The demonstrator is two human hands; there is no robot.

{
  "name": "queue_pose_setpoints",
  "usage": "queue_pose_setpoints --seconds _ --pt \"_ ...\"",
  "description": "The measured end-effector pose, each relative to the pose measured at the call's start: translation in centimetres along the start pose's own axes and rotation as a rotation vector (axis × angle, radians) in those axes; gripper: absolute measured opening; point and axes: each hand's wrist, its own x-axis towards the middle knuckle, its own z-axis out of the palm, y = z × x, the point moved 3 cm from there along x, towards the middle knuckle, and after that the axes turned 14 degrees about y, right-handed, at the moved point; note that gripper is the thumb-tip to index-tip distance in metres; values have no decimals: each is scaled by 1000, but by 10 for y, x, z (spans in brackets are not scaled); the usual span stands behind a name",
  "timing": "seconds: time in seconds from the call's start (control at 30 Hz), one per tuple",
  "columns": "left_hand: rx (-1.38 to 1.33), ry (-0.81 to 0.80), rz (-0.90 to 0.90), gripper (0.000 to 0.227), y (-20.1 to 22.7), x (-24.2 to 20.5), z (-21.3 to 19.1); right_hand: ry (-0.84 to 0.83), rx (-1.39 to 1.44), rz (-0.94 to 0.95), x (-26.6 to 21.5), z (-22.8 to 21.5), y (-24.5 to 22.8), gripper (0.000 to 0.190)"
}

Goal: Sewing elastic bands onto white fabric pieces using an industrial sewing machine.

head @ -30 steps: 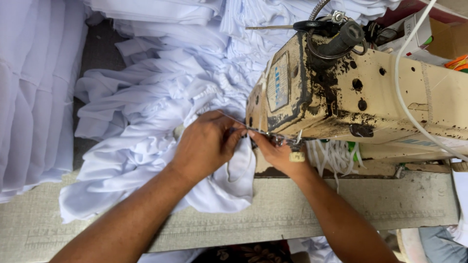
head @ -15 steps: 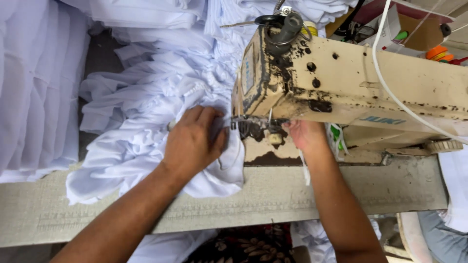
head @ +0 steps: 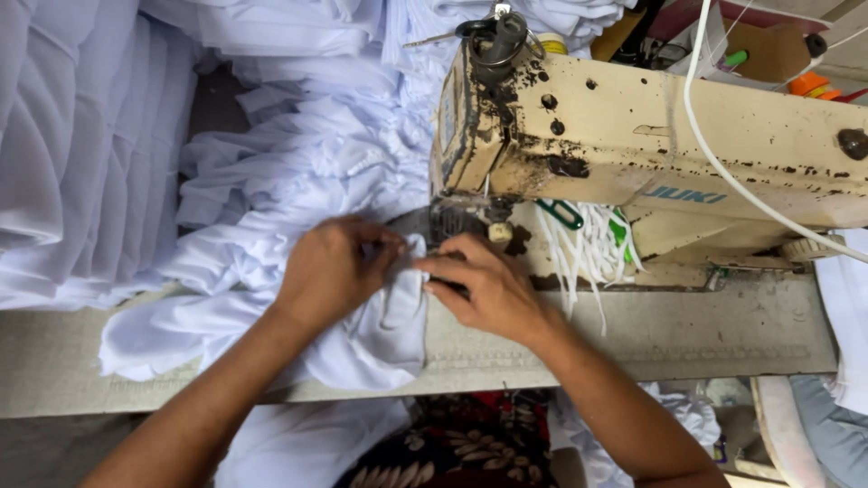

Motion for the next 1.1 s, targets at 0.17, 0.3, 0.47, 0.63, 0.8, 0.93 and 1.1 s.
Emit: queue_pose_setpoints --seconds 0.17,0.3,0.47,0.63,0.8,0.93,1.1 --pt "300 -21 152 19 -2 44 29 131 71 -209 -4 10 7 7" --pt "379 28 422 18 -28 70 75 119 157 -153 -4 11 9 7" --pt "306 196 640 11 -46 89 99 123 218 -148 -7 9 24 5" --pt "241 133 671 11 -46 86 87 113 307 -85 -1 6 16 4" --pt "172 45 652 15 -29 65 59 123 180 -7 -6 -20 -19 25" --pt "67 -60 640 21 4 24 17 -73 21 250 -34 -26 -57 51" --pt "155 -201 737 24 19 -16 19 76 128 87 -41 -28 -91 6"
